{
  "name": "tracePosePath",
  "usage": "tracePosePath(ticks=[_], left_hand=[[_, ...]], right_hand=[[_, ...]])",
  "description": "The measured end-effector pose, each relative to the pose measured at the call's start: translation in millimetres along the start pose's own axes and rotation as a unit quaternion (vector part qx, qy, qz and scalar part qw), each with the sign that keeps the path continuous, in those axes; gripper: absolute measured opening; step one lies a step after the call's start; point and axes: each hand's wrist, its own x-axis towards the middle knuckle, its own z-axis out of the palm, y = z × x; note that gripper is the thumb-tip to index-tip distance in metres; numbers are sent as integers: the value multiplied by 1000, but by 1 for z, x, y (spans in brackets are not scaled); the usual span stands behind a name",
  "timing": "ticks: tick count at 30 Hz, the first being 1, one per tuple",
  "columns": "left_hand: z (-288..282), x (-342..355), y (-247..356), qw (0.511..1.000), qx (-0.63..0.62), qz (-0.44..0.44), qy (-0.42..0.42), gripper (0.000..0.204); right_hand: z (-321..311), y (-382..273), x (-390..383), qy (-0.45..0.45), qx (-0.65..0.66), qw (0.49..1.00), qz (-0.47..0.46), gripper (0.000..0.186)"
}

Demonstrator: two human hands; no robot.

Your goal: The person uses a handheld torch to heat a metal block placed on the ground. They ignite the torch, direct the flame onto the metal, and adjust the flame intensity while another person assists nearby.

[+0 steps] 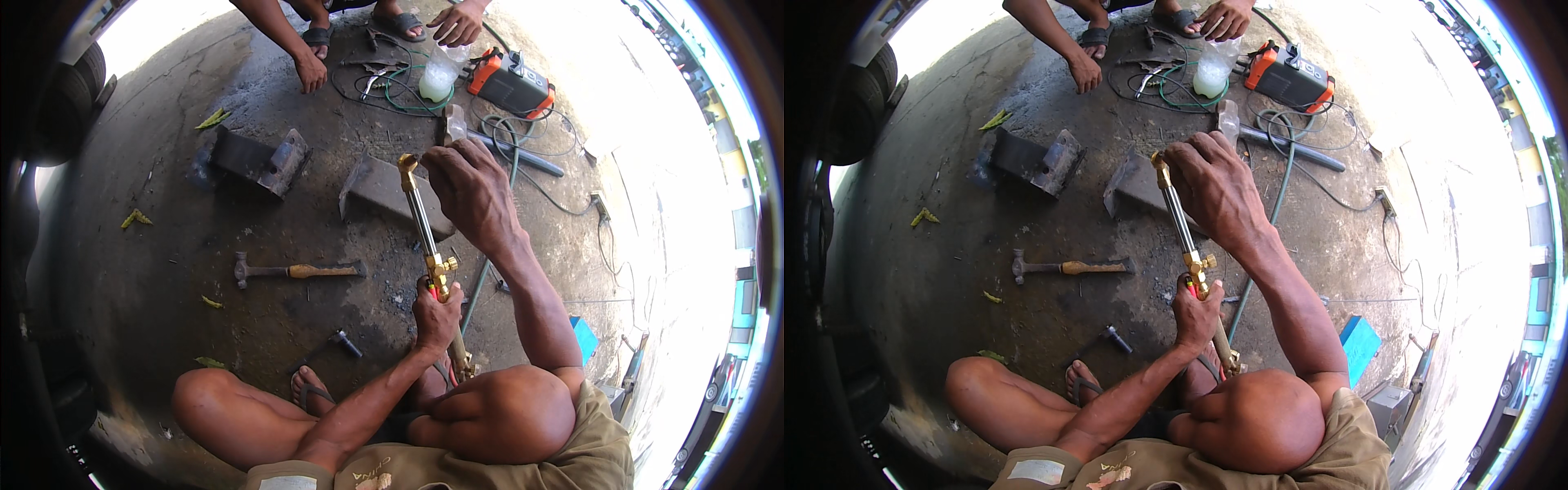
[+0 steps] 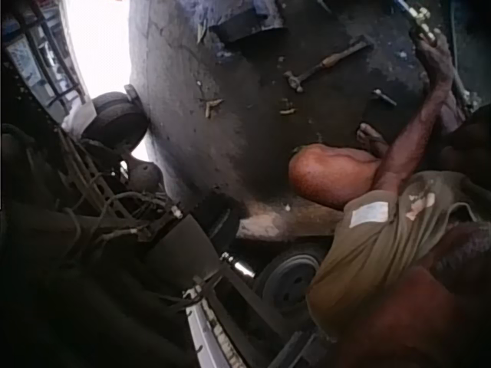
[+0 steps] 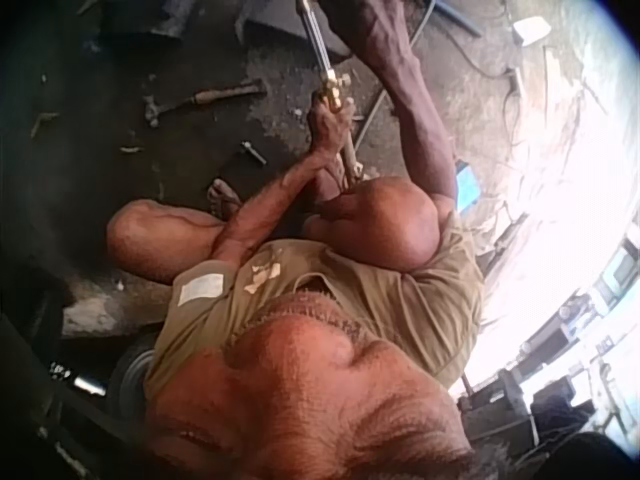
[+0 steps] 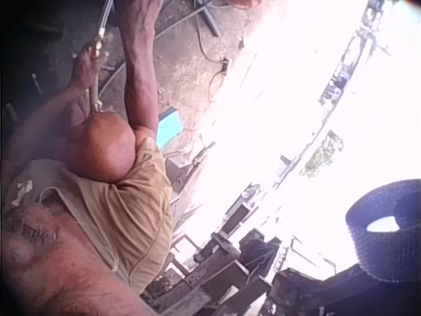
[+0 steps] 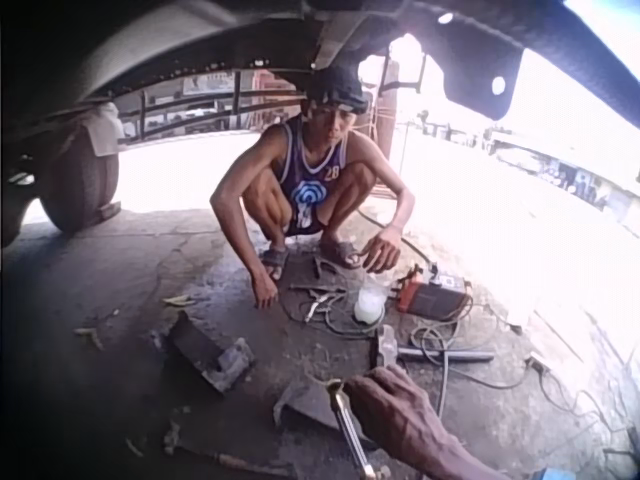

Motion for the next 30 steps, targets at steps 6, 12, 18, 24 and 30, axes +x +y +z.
tracePosePath(ticks=[6, 12, 18, 24, 30], left_hand=[[-1, -1, 5, 1000, 0, -11, -5, 35], [-1, -1, 5, 1000, 5, -18, -12, 36], [2, 3, -12, 1000, 24, -2, 1, 38], [-1, 4, -7, 1000, 19, -12, 7, 39], [6, 2, -11, 1000, 24, 2, 6, 39]], right_hand=[[2, 1, 0, 10, -6, 1000, 7, 19], [2, 1, 0, -4, -16, 1000, 12, 19], [1, 3, 1, -7, -18, 1000, -2, 18], [-11, -5, 18, -69, -70, 993, -63, 16], [-18, 3, 33, -118, -96, 981, -124, 16]])
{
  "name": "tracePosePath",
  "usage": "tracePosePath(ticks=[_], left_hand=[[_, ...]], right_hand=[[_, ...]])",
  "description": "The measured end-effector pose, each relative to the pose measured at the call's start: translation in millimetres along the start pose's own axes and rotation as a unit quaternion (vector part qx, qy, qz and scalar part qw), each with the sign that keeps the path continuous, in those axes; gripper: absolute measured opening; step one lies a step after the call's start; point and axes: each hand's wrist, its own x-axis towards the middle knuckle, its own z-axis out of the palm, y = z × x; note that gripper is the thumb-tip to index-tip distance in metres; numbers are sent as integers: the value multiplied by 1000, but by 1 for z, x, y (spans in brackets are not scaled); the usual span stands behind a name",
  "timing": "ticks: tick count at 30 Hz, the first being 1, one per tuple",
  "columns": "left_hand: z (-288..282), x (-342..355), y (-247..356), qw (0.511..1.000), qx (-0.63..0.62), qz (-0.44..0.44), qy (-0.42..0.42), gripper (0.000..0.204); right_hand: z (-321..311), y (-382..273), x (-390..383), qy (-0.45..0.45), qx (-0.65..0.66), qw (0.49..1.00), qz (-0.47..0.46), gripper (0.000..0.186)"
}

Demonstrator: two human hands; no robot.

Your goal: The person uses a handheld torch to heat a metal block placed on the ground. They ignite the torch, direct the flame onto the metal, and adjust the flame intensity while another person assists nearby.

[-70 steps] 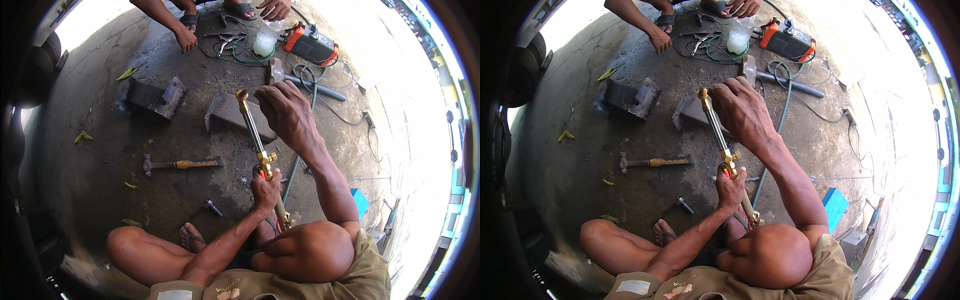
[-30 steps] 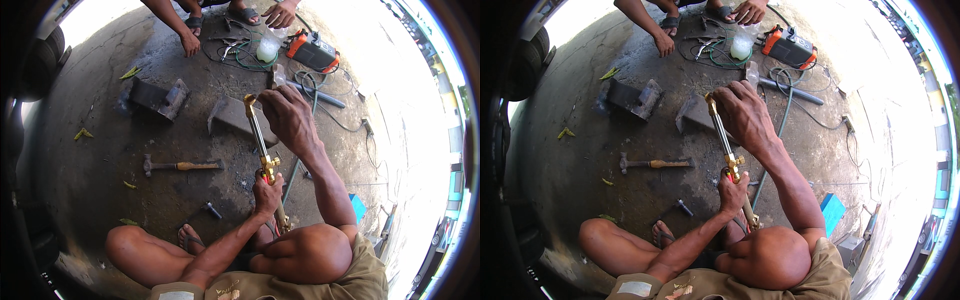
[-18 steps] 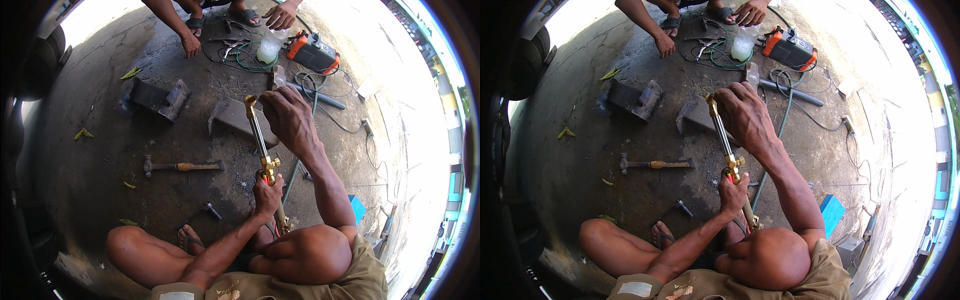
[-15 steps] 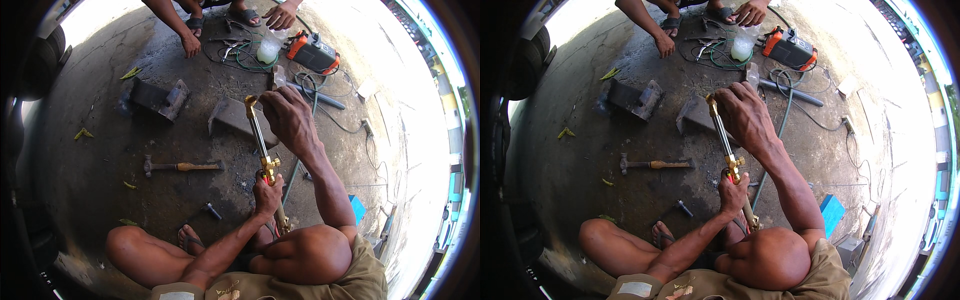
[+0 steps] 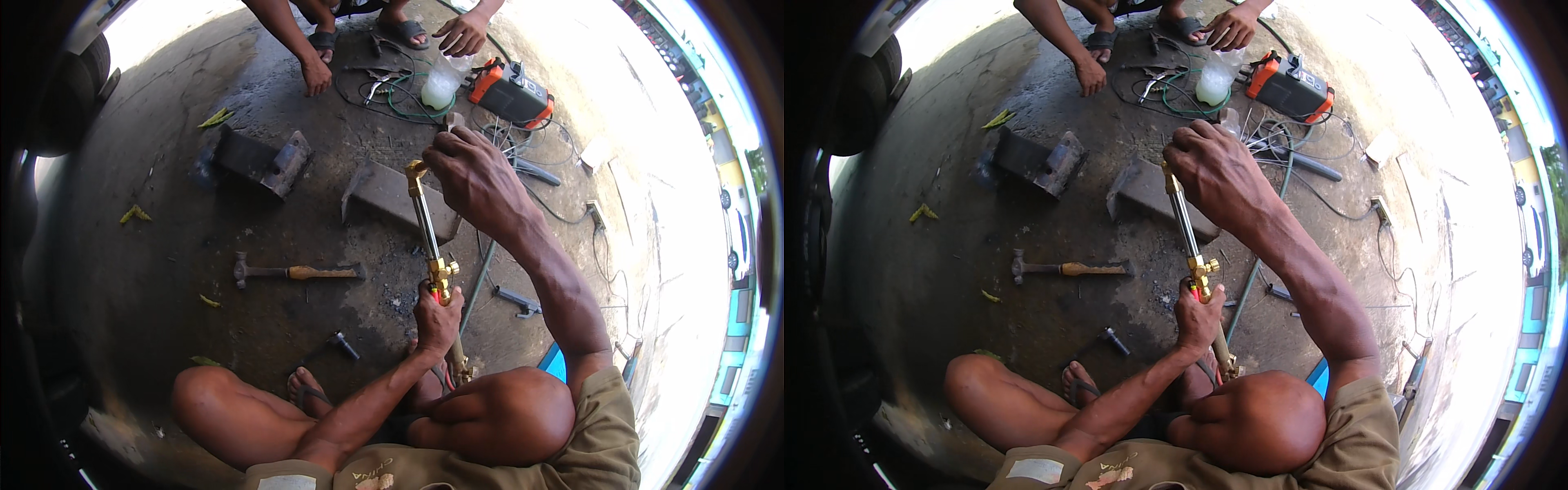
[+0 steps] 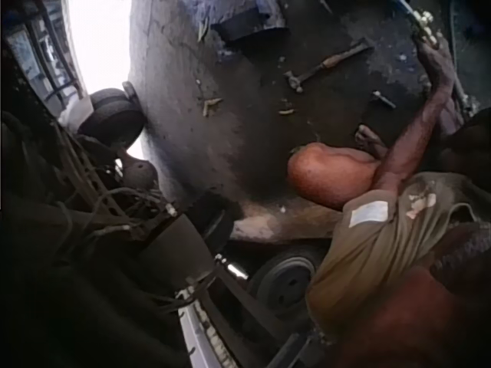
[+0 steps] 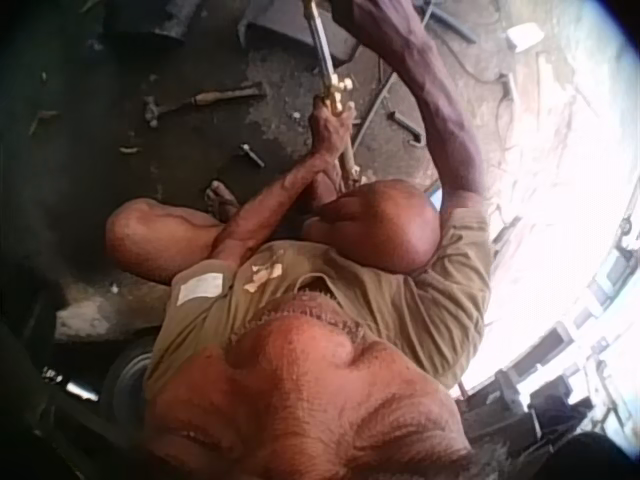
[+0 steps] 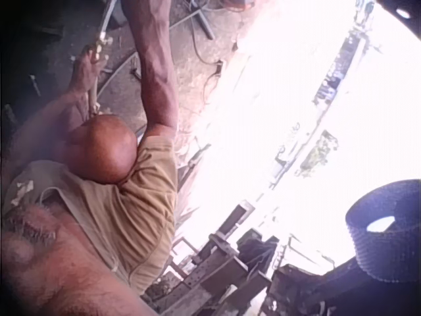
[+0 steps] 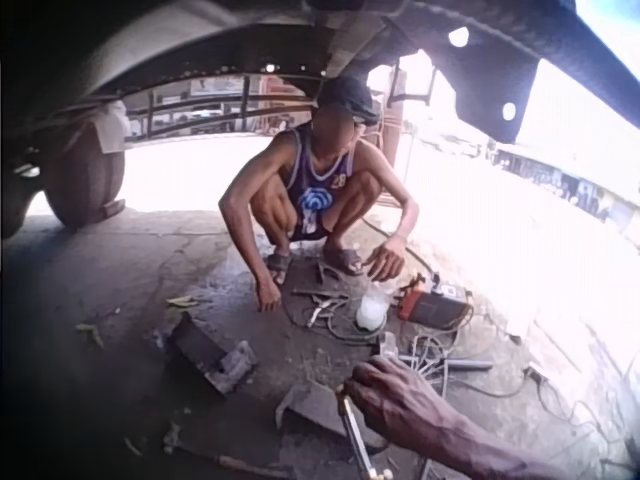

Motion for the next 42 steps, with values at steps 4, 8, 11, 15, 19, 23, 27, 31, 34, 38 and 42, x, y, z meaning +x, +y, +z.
tracePosePath(ticks=[4, 8, 11, 15, 19, 23, 27, 31, 34, 38, 42], left_hand=[[-1, 1, 2, 1000, -12, 9, -6, 38], [3, 4, -10, 999, -3, 47, 9, 37], [6, 4, -14, 997, -2, 76, 13, 36], [4, 5, -15, 997, -4, 70, 7, 36], [7, 2, -15, 997, 7, 80, 10, 36], [12, -1, -12, 988, 43, 143, 38, 32], [3, 6, -13, 987, 43, 146, 52, 29], [3, 3, -5, 999, 8, 32, -1, 32], [-2, 8, -5, 1000, -7, 14, 5, 33], [-3, 8, -3, 1000, -16, -4, 3, 34], [-6, 10, -5, 1000, 6, 8, 14, 36]], right_hand=[[-5, 3, -2, -33, 23, 999, 8, 18], [-8, -1, -8, -50, 60, 995, 60, 23], [-7, -3, -12, -45, 87, 989, 112, 28], [-4, -5, -13, -20, 64, 992, 108, 28], [-3, -5, -16, 11, 27, 997, 66, 24], [-4, -1, -20, 17, 20, 998, 53, 18], [7, -6, -13, 49, 30, 997, 51, 17], [6, -4, -15, 50, 27, 997, 60, 21], [-6, -11, -19, 85, 33, 993, 79, 25], [-8, -11, -24, 97, 41, 989, 103, 29], [9, -7, -22, 110, 55, 987, 100, 28]])
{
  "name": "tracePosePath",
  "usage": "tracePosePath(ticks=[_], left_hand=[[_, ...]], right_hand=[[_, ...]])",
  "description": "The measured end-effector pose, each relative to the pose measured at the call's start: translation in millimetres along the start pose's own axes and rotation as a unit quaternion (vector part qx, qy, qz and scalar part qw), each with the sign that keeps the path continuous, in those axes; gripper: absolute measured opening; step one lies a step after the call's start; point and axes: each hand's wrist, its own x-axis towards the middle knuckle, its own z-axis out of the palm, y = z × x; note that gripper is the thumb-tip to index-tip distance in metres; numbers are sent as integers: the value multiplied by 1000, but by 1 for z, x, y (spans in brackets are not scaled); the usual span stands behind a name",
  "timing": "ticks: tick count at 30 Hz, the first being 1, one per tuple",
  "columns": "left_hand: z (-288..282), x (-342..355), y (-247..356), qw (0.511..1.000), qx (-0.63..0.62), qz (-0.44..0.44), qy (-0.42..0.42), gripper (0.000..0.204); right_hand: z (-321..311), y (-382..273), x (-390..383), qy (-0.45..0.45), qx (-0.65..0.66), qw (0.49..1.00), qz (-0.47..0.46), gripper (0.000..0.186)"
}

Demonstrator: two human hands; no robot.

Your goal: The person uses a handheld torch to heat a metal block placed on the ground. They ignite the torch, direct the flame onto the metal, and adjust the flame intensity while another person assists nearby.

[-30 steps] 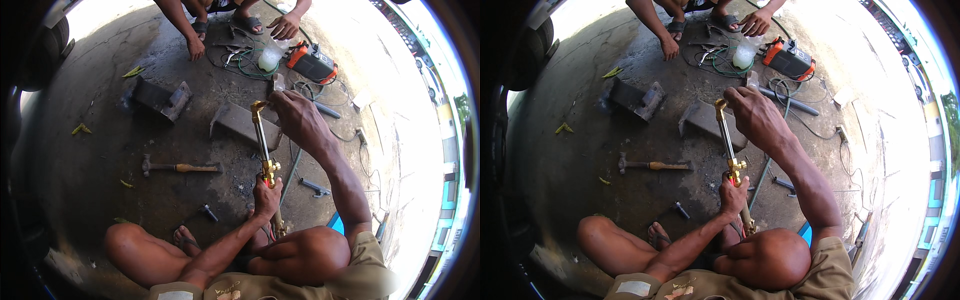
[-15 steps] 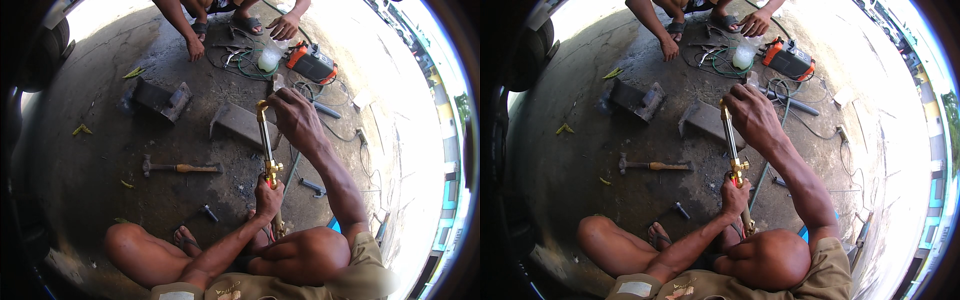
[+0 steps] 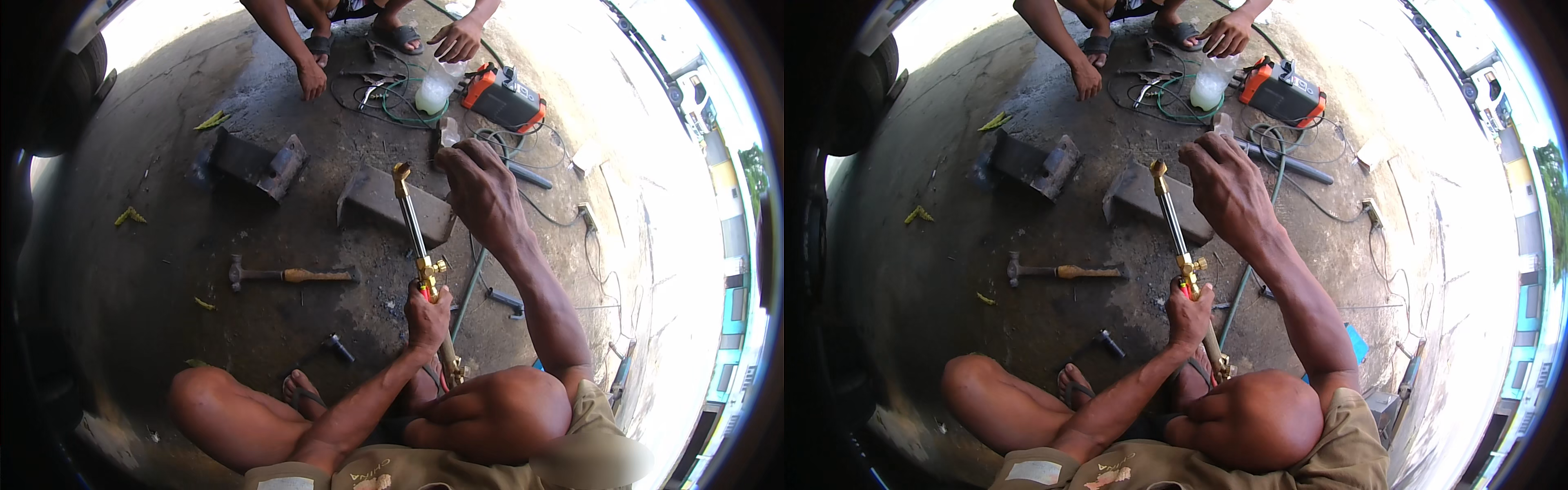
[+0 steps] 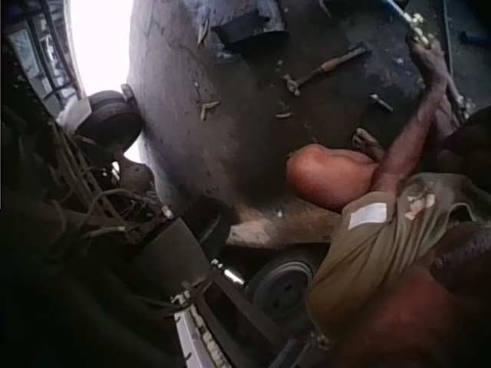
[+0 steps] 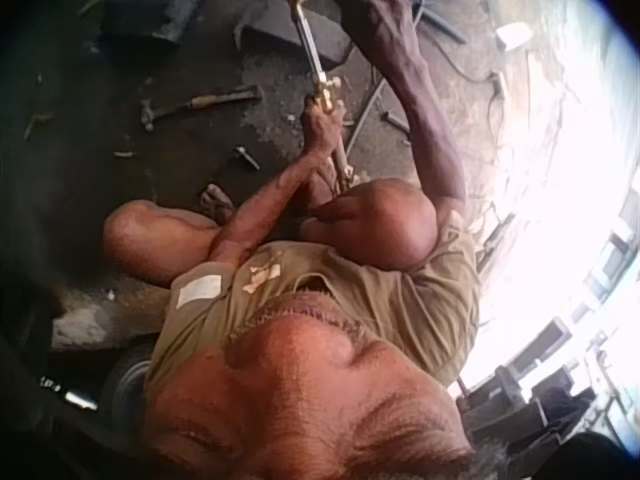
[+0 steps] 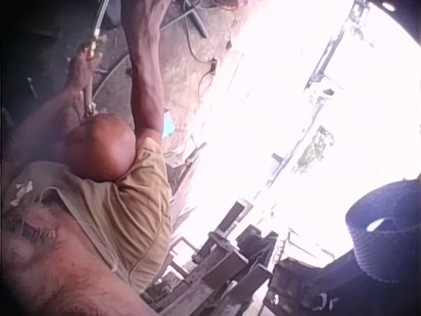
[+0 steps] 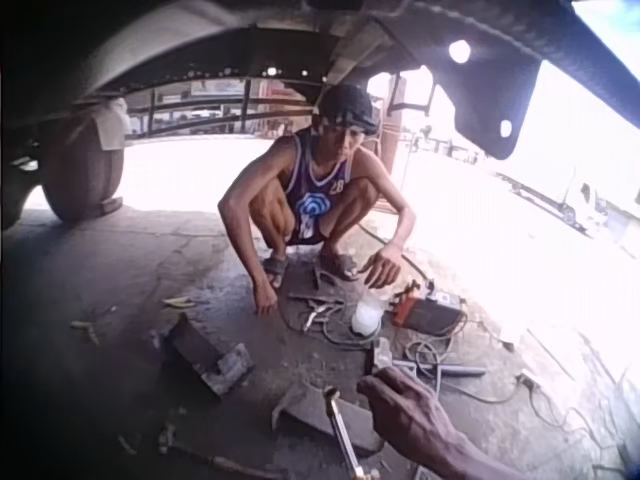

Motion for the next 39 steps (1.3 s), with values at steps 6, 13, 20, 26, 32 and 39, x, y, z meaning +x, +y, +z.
tracePosePath(ticks=[6, 13, 20, 26, 32, 39], left_hand=[[2, -4, 1, 1000, -7, 7, -10, 37], [-1, -3, 2, 1000, -6, -5, -13, 37], [9, -10, 3, 999, -20, -1, -27, 37], [3, -4, -3, 1000, -2, 22, -9, 37], [2, -7, 5, 1000, -8, -6, -19, 37], [3, -7, 3, 1000, -14, -4, -18, 38]], right_hand=[[6, 0, 2, -16, 2, 1000, 14, 21], [12, -1, 3, -21, 5, 1000, 22, 19], [1, 1, -1, -30, -11, 999, 26, 19], [11, 0, 0, -22, 4, 1000, 22, 19], [8, -1, 1, -20, 1, 1000, 24, 19], [6, -3, 2, -20, 4, 1000, 21, 19]])
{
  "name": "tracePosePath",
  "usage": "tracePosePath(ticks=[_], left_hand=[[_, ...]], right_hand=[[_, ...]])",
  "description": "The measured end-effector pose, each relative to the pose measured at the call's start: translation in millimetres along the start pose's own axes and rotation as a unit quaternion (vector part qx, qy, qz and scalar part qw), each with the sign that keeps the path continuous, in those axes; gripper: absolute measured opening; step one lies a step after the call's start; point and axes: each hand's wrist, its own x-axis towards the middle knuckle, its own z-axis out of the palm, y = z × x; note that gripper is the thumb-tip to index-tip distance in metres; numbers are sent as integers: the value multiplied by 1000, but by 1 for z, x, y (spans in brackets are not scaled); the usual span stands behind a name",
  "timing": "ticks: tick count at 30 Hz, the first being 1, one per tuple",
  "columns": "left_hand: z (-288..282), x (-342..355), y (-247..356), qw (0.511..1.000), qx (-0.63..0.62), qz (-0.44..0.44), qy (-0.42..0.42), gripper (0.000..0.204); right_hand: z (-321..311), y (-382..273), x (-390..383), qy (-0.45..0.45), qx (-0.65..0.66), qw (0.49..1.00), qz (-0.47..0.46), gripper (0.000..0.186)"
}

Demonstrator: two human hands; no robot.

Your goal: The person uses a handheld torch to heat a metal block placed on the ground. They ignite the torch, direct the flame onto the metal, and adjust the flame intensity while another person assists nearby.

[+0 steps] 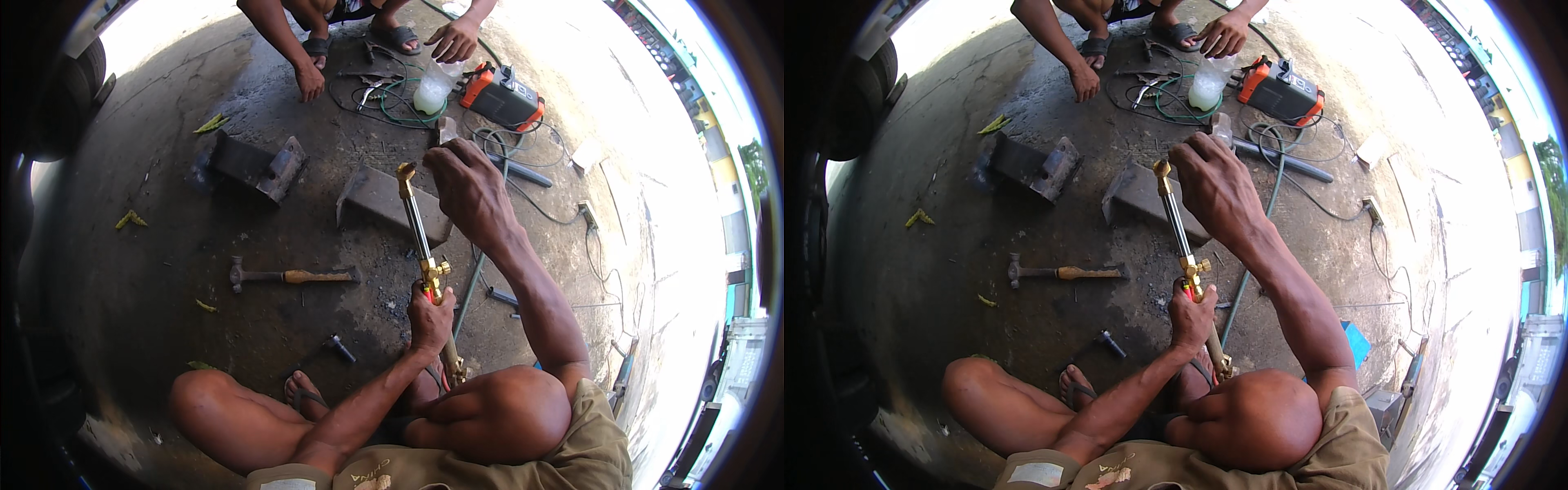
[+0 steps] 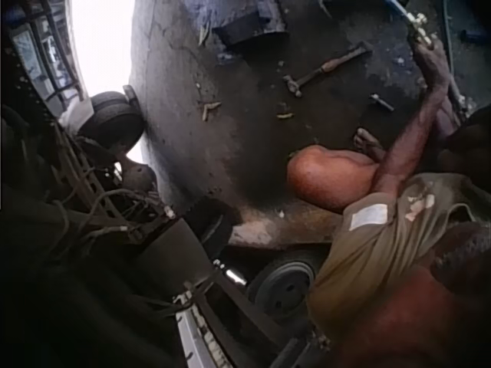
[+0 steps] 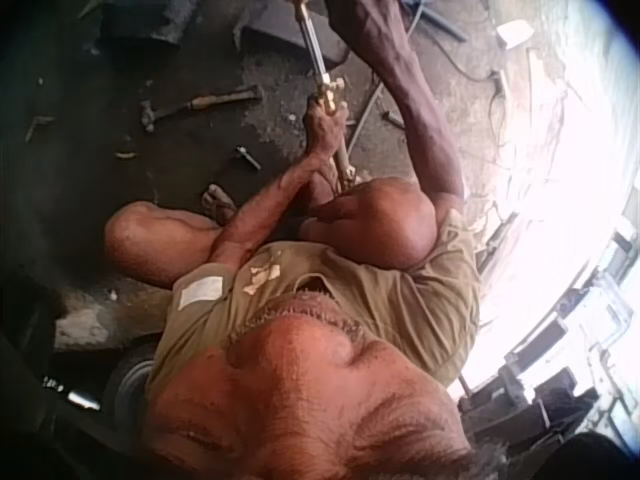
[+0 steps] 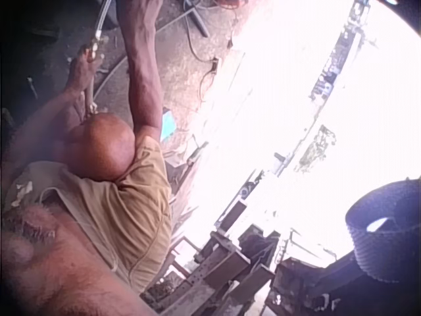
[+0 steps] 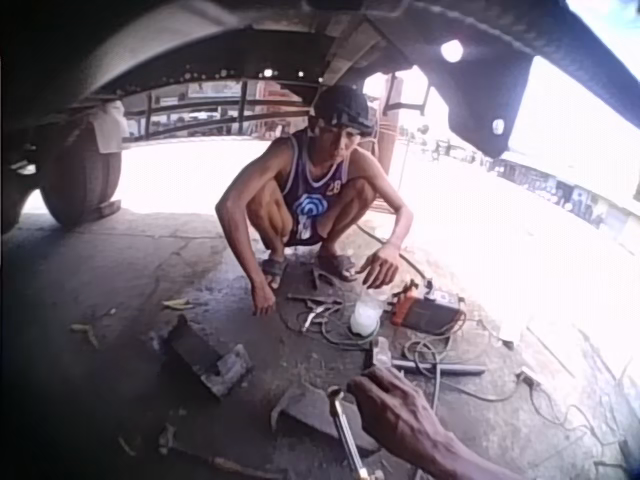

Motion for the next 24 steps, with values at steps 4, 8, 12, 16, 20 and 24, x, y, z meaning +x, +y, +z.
tracePosePath(ticks=[4, 8, 12, 16, 20, 24], left_hand=[[0, -1, 2, 1000, 9, 4, 0, 37], [-1, -1, 3, 1000, 14, 6, -2, 37], [-1, -2, 5, 1000, 5, -4, -7, 37], [2, 1, -6, 1000, 11, 25, -1, 37], [5, 3, -16, 997, 31, 74, 13, 37], [5, 3, -16, 997, 30, 75, 15, 36]], right_hand=[[4, 3, -2, 5, -8, 1000, -14, 24], [4, 5, -3, 19, 5, 1000, -14, 24], [3, 6, -5, 11, 4, 1000, -1, 23], [2, 5, -4, 15, -1, 1000, -8, 23], [0, 3, -4, 4, -2, 1000, 6, 22], [-1, 1, -4, 0, 2, 1000, 22, 20]])
